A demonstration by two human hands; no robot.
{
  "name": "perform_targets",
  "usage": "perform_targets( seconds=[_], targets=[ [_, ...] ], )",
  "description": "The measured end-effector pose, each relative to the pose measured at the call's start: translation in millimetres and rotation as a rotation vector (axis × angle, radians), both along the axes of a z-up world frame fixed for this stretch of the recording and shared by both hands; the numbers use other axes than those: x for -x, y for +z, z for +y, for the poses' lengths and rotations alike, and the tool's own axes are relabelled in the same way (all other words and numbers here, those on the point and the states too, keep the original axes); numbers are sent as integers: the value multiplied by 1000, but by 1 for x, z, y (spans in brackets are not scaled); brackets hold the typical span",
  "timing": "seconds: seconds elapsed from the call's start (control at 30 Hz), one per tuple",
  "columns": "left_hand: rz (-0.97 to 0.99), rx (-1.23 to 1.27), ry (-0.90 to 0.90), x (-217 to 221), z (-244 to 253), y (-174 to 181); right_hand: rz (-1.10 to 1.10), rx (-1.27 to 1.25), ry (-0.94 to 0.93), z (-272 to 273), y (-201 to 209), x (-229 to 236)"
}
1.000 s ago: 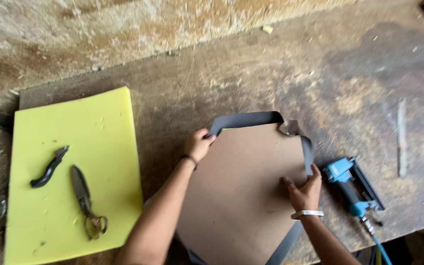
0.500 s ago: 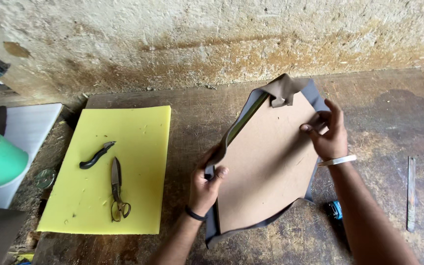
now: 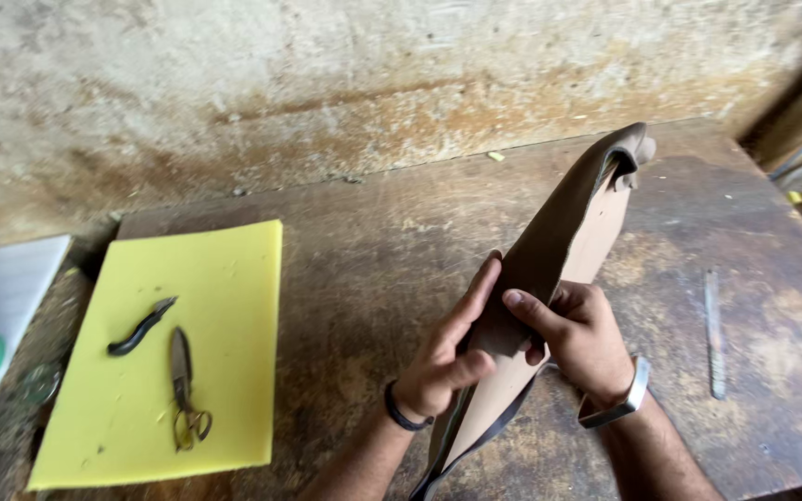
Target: The person places a brown fabric piece over a pentagonal board, smooths it, and uses a pneumatic staple gun to attach the fabric around the edges. The person repeatedly folds and staples the fabric along the perimeter, rotating the board as needed.
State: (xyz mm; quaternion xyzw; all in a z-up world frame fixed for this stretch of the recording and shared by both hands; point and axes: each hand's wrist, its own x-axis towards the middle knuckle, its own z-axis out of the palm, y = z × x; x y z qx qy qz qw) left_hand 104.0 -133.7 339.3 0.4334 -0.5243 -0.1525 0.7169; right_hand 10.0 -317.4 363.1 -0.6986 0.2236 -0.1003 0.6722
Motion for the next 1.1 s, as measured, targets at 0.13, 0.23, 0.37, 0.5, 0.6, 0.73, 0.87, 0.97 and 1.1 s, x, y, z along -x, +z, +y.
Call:
perform_targets(
  seconds=[0.13,0.23,0.37,0.5,0.6,0.73,0.87,0.97,1.1],
  targets=[
    [331,-53,-428,-36,-60,6,-538,-245,-30,-12,-33,6],
    [496,-98,-493,-55,-101,-5,-637,-343,-91,-12,-61,-3],
    [441,-142,-383,-67,-127,-8,-750,-424,-142,-15,-70,-21],
    [50,-468,67,-69,-141,8,-825,-435,-262,-31,-63,-32],
    [-29,-631,166,-56,-147,25,-842,-462,-284,-53,-54,-39],
    [-79,-766,213,-28,-145,44,-876,-526,-297,-69,-61,-41],
    [-136,-851,224,-20,-148,66,-669,-425,-142,-89,-99,-31],
    [-39,-1102,215,-17,-145,75,-18,1,-100,-116,-152,-2],
    [-74,-1129,281,-14,-143,77,869,680,162,-149,-246,82]
  ],
)
